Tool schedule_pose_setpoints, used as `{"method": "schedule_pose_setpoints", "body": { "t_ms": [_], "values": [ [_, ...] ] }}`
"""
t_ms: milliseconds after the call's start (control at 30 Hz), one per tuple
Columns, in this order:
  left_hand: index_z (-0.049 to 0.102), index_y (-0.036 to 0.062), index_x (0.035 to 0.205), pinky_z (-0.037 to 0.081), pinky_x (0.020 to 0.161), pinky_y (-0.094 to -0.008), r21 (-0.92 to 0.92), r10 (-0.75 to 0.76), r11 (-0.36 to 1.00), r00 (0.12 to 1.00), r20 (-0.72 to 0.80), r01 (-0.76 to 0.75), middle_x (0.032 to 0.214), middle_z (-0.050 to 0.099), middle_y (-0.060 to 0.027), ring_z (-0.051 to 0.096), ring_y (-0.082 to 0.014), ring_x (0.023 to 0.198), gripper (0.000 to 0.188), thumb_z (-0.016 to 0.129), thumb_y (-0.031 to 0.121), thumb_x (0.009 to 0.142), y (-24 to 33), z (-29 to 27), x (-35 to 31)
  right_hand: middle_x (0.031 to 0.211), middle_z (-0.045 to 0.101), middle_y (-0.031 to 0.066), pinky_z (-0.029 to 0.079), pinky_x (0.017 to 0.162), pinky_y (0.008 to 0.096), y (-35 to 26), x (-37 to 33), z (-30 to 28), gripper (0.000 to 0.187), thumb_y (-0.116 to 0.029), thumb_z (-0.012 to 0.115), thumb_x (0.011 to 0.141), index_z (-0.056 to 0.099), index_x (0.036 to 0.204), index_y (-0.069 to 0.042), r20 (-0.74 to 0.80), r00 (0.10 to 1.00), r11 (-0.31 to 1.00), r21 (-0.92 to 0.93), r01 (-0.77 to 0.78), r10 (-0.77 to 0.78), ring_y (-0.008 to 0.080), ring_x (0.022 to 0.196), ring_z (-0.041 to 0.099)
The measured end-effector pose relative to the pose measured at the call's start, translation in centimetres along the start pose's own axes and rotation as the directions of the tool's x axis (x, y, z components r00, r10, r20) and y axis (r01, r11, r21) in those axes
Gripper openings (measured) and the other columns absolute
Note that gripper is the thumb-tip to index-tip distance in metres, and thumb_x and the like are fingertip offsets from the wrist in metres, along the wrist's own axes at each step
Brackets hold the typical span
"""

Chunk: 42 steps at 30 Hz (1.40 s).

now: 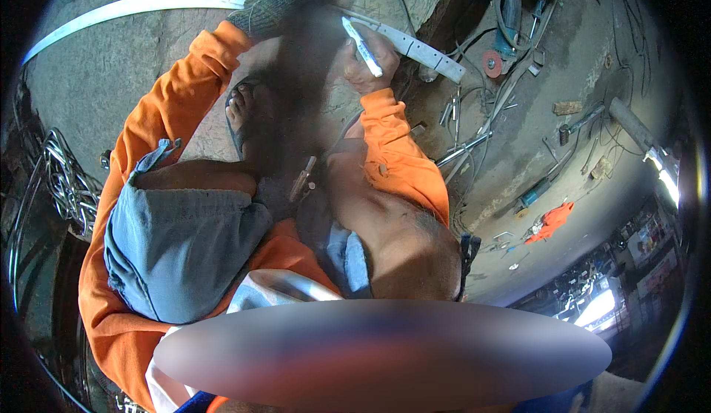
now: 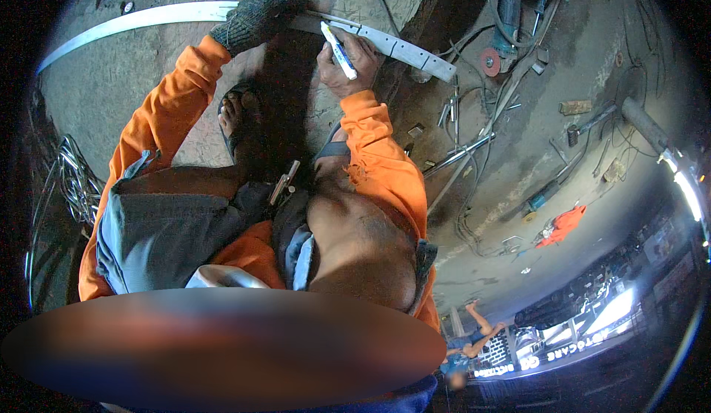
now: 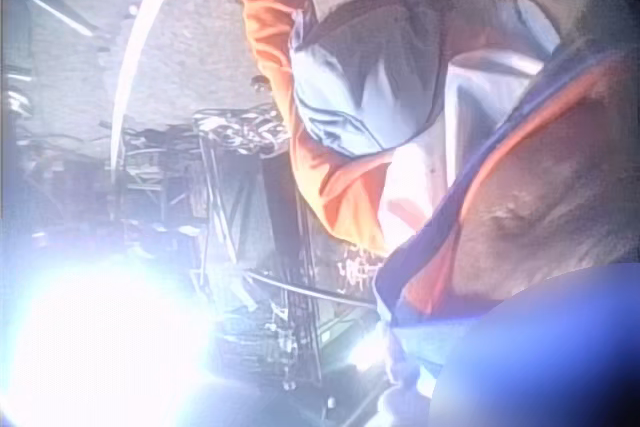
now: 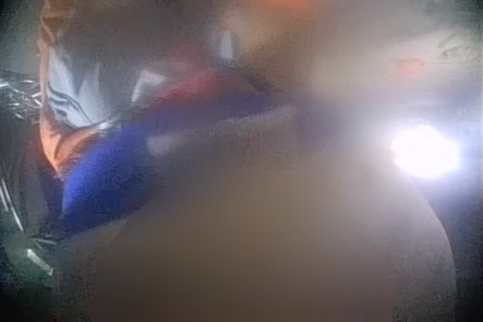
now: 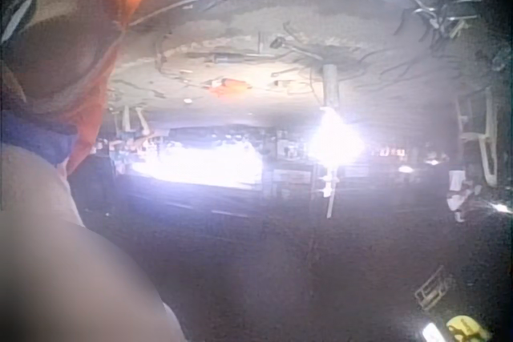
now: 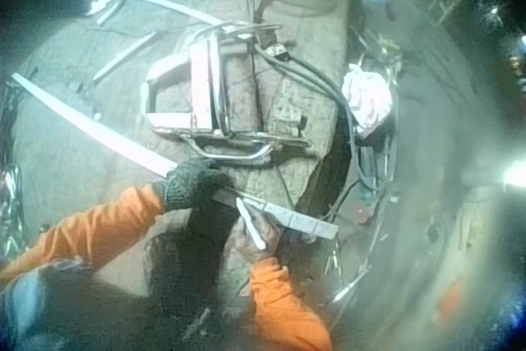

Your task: The person measures and marks a long curved metal bar on the floor using a ruler and a white marker. They repeatedly reposition the ruler and make marks along the bar's length.

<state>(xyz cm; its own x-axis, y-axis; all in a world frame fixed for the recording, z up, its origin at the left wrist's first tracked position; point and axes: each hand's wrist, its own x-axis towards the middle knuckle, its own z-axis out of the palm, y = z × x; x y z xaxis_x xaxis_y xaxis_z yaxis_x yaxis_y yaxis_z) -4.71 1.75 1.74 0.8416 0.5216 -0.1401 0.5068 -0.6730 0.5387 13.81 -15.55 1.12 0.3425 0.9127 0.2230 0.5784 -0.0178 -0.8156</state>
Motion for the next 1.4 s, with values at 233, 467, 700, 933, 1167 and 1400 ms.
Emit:
{"method": "schedule_pose_setpoints", "body": {
  "t_ms": [233,467,700,933,1167,1400],
  "values": [
    [0.069,0.0101,0.120,0.051,0.098,-0.0474,-0.021,0.125,0.991,0.984,-0.128,-0.129,0.126,0.064,-0.0183,0.061,-0.0402,0.115,0.031,0.064,0.010,0.090,-0.4,0.3,0.0,0.094,0.075,0.0125,0.055,0.085,0.0443,-0.3,0.2,-0.4,0.030,-0.018,0.071,0.078,0.073,0.106,-0.009,0.015,1.000,1.000,-0.020,0.020,-0.020,0.0341,0.086,0.071],
    [0.069,0.0089,0.120,0.050,0.100,-0.0477,-0.032,0.151,0.987,0.980,-0.131,-0.156,0.128,0.063,-0.0200,0.061,-0.0419,0.116,0.033,0.063,0.008,0.088,-0.7,0.5,0.2,0.095,0.075,0.0124,0.056,0.082,0.0439,-0.2,0.2,-0.5,0.030,-0.017,0.072,0.077,0.073,0.106,-0.009,0.020,1.000,0.999,-0.030,0.020,-0.019,0.0346,0.086,0.071],
    [0.069,0.0096,0.122,0.050,0.101,-0.0468,-0.033,0.114,0.992,0.986,-0.125,-0.119,0.131,0.062,-0.0196,0.061,-0.0412,0.118,0.034,0.063,0.008,0.088,-0.6,0.6,0.2,0.095,0.075,0.0123,0.056,0.083,0.0437,-0.1,0.2,-0.4,0.031,-0.016,0.072,0.077,0.073,0.108,-0.009,0.021,1.000,1.000,-0.011,0.020,-0.020,0.0341,0.086,0.071],
    [0.069,0.0113,0.123,0.050,0.101,-0.0469,-0.018,0.119,0.992,0.987,-0.110,-0.122,0.131,0.062,-0.0184,0.061,-0.0414,0.116,0.035,0.065,0.008,0.088,-0.2,0.1,0.3,0.098,0.076,0.0115,0.055,0.087,0.0421,0.1,0.1,-0.2,0.034,-0.014,0.073,0.078,0.072,0.111,-0.009,0.005,1.000,1.000,0.015,0.027,-0.027,0.0323,0.088,0.072],
    [0.070,0.0120,0.121,0.051,0.099,-0.0474,-0.031,0.062,0.997,0.992,-0.111,-0.065,0.129,0.063,-0.0183,0.062,-0.0410,0.115,0.034,0.064,0.008,0.088,0.3,0.0,0.2,0.099,0.076,0.0115,0.054,0.090,0.0421,-0.1,0.2,-0.1,0.035,-0.013,0.073,0.078,0.072,0.113,-0.008,0.009,1.000,1.000,-0.001,0.011,-0.011,0.0317,0.090,0.072],
    [0.069,0.0125,0.122,0.052,0.098,-0.0467,-0.058,0.064,0.996,0.993,-0.099,-0.070,0.130,0.063,-0.0186,0.062,-0.0407,0.115,0.035,0.065,0.008,0.088,-0.2,0.3,0.1,0.098,0.076,0.0126,0.054,0.088,0.0427,-0.5,0.3,-0.1,0.032,-0.012,0.073,0.079,0.072,0.110,-0.007,0.028,0.999,0.999,-0.034,-0.015,0.016,0.0329,0.090,0.072]
  ]
}}
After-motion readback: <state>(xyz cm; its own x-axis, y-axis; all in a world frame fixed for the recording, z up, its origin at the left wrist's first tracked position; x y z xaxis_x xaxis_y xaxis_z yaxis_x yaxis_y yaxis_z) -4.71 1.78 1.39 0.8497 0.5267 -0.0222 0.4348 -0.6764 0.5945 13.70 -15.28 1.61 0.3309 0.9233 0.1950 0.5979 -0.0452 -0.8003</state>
